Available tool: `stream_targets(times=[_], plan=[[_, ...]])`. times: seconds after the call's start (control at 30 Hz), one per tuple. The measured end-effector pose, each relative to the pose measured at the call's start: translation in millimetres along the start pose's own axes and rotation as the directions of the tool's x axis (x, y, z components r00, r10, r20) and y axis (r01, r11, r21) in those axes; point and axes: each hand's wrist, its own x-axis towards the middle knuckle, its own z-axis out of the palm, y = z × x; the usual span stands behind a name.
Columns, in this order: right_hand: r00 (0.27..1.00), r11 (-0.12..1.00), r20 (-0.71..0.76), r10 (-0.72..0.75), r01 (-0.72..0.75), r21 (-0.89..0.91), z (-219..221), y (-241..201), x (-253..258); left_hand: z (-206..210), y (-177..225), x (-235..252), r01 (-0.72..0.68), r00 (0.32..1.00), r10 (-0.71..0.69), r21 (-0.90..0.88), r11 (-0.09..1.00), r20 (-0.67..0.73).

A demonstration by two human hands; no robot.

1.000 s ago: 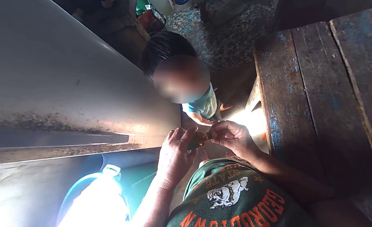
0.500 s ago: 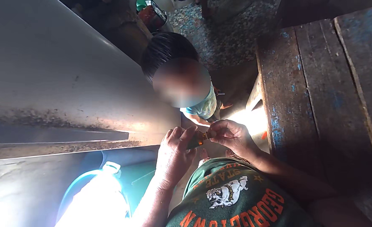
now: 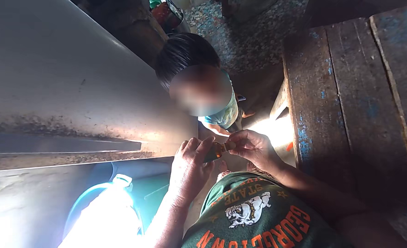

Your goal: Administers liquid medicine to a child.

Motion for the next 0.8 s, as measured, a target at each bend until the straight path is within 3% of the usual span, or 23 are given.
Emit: stream_targets(times=[0.8], plan=[[1.000,1.000,0.021,0.010,-0.011,0.020,1.6,2.9,-0.4,-0.1,-1.4,-4.2,0.010,1.000,-0.010,0.002,1.000,0.001]])
